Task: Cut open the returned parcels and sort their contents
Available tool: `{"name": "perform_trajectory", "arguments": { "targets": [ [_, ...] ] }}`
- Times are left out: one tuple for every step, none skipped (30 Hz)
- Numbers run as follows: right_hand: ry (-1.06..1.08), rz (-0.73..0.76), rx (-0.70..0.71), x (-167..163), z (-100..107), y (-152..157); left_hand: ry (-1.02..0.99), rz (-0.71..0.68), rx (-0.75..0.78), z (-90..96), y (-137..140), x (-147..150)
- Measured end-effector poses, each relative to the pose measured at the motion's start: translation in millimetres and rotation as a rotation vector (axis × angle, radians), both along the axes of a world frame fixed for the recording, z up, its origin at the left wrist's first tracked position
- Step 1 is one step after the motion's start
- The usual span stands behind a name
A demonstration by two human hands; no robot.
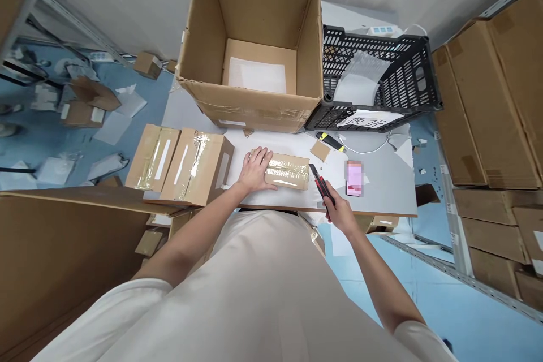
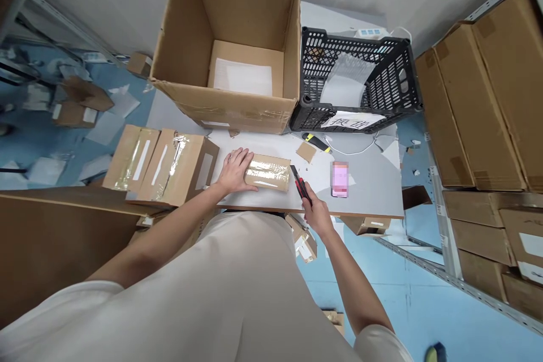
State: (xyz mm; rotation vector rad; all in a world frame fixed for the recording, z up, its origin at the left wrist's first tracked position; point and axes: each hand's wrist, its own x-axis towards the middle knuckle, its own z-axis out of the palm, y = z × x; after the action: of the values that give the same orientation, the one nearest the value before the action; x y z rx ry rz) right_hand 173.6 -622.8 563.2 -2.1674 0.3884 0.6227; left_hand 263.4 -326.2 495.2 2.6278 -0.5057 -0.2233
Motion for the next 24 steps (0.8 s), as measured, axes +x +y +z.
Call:
{"name": "perform_trajectory", "arguments": {
  "targets": [
    [0.000,-0.006,0.009,0,0,0,0.002,0.001,-0.002,-0.3,0,0],
    [0.001,-0.012,0.019,-1,0,1,0.004,0.002,-0.003,-0.5,0,0],
    [0.002,-0.015,0.028,-1,-1,1,0.008,0.004,-0.004,-0.6,0,1],
    [0.002,-0.016,0.032,-1,-1,2,0.012,0.007,-0.004,-0.6,0,1],
    [0.002,-0.013,0.028,-1,-1,2,0.016,0.010,-0.005,-0.5,-1,1],
    [0.003,-0.008,0.018,-1,-1,3,0.018,0.014,-0.010,-0.3,-1,1],
    [0.006,-0.002,0.004,-1,0,3,0.018,0.018,-0.017,0.1,-1,2],
    [0.009,0.007,-0.014,0,0,3,0.017,0.021,-0.024,0.5,-1,2],
    [0.008,0.023,-0.037,1,1,4,0.016,0.023,-0.027,1.2,-2,3],
    [0.002,0.049,-0.070,3,2,4,0.016,0.023,-0.023,1.9,-2,3],
    [-0.011,0.087,-0.116,6,4,4,0.016,0.021,-0.010,2.7,-3,4],
    [-0.029,0.136,-0.179,9,6,5,0.018,0.017,0.009,3.6,-3,5],
    [-0.049,0.192,-0.250,13,9,5,0.020,0.012,0.032,4.4,-3,6],
    [-0.069,0.251,-0.321,16,13,7,0.021,0.009,0.056,5.1,-4,6],
    [-0.084,0.306,-0.385,19,16,8,0.020,0.007,0.077,5.7,-4,7],
    [-0.094,0.357,-0.437,21,21,10,0.017,0.008,0.092,6.0,-5,7],
    [-0.099,0.402,-0.476,22,24,11,0.014,0.011,0.102,6.3,-6,7],
    [-0.095,0.440,-0.503,22,28,13,0.013,0.014,0.109,6.3,-6,7],
    [-0.083,0.465,-0.524,20,31,15,0.014,0.017,0.113,6.3,-7,7],
    [-0.066,0.477,-0.543,17,33,16,0.019,0.018,0.116,6.3,-7,7],
    [-0.050,0.478,-0.559,14,35,18,0.026,0.020,0.120,6.3,-8,7],
    [-0.039,0.471,-0.570,9,36,19,0.035,0.021,0.125,6.3,-8,7],
    [-0.037,0.462,-0.575,5,37,20,0.042,0.023,0.128,6.3,-8,6],
    [-0.042,0.452,-0.572,1,37,20,0.046,0.025,0.129,6.3,-7,6]
  ]
}}
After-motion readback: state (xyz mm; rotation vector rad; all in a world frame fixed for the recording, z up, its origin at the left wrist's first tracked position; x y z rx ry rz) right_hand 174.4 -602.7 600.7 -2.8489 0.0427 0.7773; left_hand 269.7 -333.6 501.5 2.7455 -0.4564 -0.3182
